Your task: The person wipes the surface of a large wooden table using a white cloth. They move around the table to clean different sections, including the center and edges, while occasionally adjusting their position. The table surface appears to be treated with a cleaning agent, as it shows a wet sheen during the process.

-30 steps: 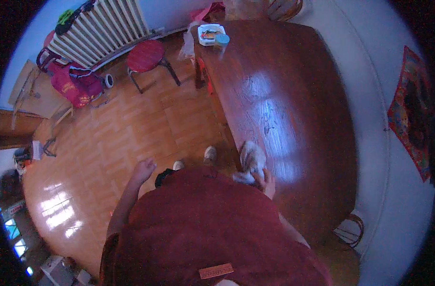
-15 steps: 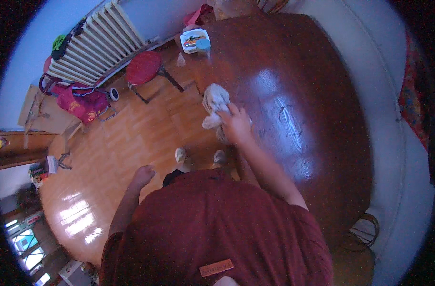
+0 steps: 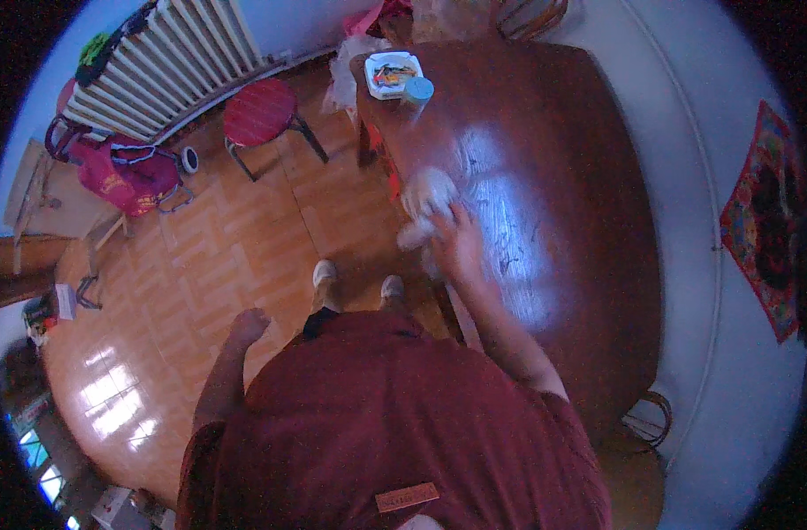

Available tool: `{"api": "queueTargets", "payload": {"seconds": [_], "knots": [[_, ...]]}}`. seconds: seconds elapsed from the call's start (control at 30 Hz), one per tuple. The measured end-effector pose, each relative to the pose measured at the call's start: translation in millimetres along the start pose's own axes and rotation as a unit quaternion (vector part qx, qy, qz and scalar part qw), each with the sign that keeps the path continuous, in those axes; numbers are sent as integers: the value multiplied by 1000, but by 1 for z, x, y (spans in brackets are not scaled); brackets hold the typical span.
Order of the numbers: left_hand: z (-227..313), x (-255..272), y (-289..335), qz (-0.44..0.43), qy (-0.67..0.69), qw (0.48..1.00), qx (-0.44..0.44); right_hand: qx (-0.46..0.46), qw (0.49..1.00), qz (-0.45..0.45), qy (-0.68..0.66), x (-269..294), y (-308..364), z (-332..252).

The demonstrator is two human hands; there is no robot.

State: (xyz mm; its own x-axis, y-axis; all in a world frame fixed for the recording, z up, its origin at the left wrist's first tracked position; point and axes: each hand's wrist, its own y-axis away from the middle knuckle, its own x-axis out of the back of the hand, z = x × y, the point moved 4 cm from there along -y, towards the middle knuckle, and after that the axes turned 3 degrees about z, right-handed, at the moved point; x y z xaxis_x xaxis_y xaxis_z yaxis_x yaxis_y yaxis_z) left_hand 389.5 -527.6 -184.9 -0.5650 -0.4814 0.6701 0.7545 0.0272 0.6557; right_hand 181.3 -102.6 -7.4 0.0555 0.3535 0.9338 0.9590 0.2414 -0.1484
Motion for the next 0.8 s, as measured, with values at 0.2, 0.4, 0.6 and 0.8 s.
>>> {"api": "queueTargets", "payload": {"seconds": [0.2, 0.4, 0.6, 0.8], "knots": [[-14, 15, -38, 70, 25, 996, -46, 12, 999, 15, -42, -19, -53, -17], [-1, 3, -33, 91, 170, 981, -6, -68, 996, -37, 43, 6, 160, 41], [-85, -49, -43, 89, -28, 988, -120, -56, 997, -3, 49, -4, 58, 16], [-8, 43, -21, 65, 15, 997, -45, -13, 1000, 13, 10, -18, -72, -23]]}}
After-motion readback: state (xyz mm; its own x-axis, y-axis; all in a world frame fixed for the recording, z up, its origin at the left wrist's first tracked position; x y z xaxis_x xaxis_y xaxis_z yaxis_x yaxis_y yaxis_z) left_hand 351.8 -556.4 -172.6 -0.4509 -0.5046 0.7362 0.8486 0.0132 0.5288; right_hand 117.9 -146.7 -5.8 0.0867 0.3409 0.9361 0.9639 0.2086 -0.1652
